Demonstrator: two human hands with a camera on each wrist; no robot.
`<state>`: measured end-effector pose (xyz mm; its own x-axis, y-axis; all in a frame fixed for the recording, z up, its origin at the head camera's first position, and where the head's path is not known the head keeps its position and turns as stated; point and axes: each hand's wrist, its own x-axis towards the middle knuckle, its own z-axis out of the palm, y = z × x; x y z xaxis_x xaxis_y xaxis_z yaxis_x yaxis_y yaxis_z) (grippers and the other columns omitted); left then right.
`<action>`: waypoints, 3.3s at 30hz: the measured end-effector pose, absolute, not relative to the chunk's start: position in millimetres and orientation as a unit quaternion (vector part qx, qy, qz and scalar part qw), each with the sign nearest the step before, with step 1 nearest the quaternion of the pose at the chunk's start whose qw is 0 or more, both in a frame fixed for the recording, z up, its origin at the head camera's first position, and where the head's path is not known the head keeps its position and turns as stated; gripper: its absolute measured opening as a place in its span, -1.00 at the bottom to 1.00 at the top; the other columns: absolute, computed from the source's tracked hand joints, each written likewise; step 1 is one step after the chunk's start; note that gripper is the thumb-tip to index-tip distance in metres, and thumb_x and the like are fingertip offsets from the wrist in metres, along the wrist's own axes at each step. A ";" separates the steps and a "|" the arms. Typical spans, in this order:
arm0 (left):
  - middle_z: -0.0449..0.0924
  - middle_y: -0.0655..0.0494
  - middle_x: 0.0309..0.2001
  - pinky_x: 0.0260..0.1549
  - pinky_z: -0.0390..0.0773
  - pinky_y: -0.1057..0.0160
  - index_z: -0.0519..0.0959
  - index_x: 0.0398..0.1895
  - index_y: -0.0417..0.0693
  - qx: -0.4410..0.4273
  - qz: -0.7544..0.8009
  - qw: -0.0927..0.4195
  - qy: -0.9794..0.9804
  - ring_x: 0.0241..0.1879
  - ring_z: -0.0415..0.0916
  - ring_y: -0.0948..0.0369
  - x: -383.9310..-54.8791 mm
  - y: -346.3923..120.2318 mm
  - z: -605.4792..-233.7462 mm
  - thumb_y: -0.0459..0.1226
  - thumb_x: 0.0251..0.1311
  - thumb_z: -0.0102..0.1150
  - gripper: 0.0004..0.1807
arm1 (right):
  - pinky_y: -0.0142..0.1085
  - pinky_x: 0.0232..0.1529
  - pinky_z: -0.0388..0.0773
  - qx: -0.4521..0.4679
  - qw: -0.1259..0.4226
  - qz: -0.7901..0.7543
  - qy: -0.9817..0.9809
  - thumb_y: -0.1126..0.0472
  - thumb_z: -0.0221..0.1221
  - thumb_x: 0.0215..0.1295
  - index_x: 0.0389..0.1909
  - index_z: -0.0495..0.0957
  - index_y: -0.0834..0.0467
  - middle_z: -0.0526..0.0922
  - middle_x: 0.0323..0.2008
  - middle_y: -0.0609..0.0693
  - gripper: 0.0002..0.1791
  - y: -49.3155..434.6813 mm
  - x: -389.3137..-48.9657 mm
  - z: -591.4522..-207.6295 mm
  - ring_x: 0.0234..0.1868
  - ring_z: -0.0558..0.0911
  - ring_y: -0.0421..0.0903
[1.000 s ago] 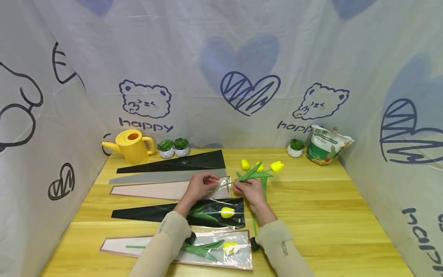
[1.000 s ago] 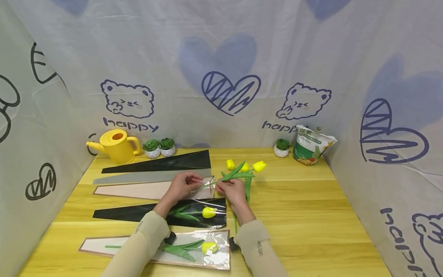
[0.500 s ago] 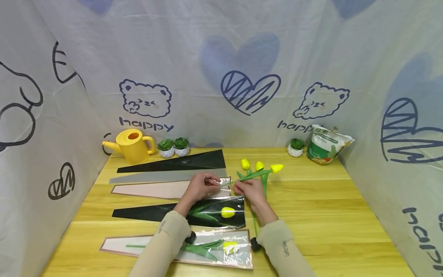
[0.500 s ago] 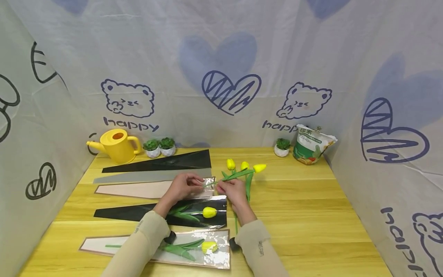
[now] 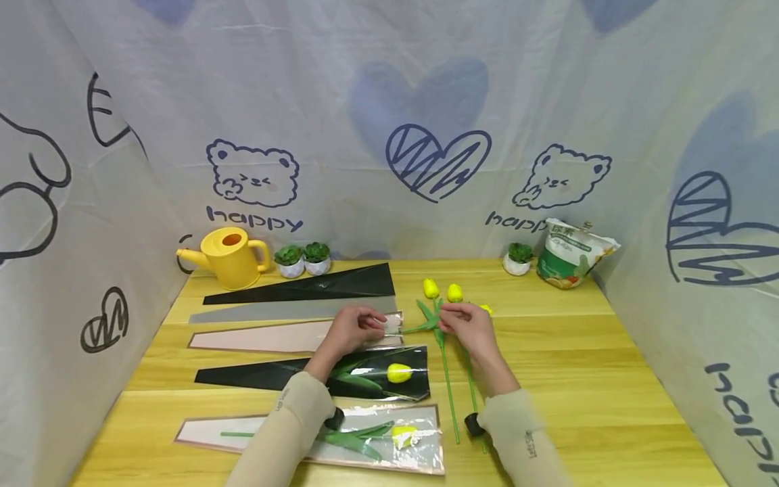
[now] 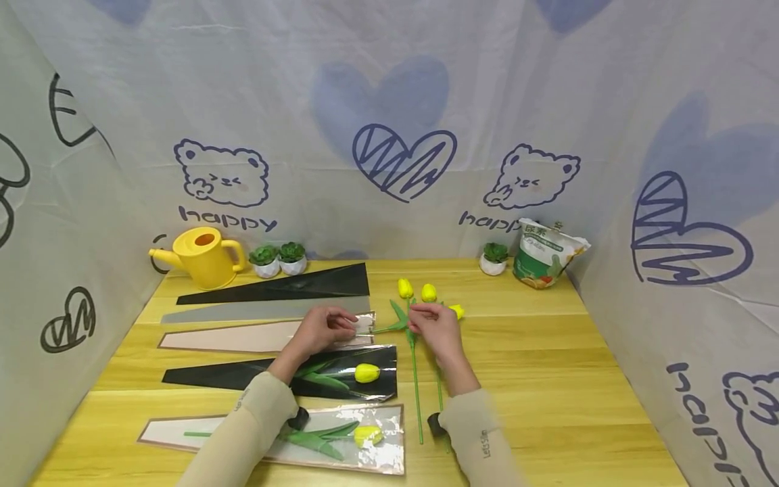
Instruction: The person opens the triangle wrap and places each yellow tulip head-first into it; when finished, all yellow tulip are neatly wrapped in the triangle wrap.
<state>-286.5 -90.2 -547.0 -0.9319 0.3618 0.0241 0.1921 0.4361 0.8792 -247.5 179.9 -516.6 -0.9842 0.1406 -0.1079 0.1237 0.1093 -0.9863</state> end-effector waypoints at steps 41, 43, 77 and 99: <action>0.80 0.05 -0.27 -0.25 0.67 0.26 0.79 -0.12 -0.08 0.161 0.507 0.072 0.844 -0.30 0.69 0.23 -285.7 -90.5 -546.6 -0.37 0.19 0.48 -0.80 | 0.24 0.35 0.40 0.118 -0.032 0.305 -0.944 0.23 0.23 0.49 -0.21 0.64 0.10 0.63 0.04 0.18 -0.94 261.0 -273.4 -516.7 0.23 0.56 0.26; 0.80 0.06 -0.27 -0.24 0.67 0.26 0.79 -0.11 -0.07 0.162 0.508 0.073 0.843 -0.30 0.68 0.24 -286.3 -89.9 -546.2 -0.37 0.19 0.48 -0.80 | 0.22 0.33 0.43 0.122 -0.025 0.307 -0.943 0.23 0.24 0.48 -0.22 0.65 0.09 0.64 0.01 0.15 -0.95 259.4 -272.5 -515.7 0.20 0.58 0.23; 0.82 0.08 -0.23 -0.18 0.63 0.26 0.78 -0.09 -0.11 0.178 0.511 0.050 0.839 -0.25 0.69 0.25 -283.3 -81.6 -537.8 -0.33 0.23 0.46 -0.80 | 0.14 0.31 0.49 0.148 0.003 0.307 -0.940 0.20 0.33 0.41 -0.29 0.70 0.07 0.70 -0.04 0.09 -0.94 199.0 -266.7 -517.5 0.10 0.64 0.15; 0.82 0.07 -0.20 -0.21 0.64 0.28 0.77 -0.07 -0.11 0.185 0.517 0.052 0.834 -0.25 0.70 0.26 -282.0 -73.3 -533.4 -0.33 0.22 0.47 -0.78 | 0.10 0.33 0.48 0.133 -0.001 0.335 -0.933 0.18 0.37 0.35 -0.33 0.73 0.05 0.74 -0.06 0.06 -0.94 168.1 -269.3 -526.1 0.13 0.64 0.13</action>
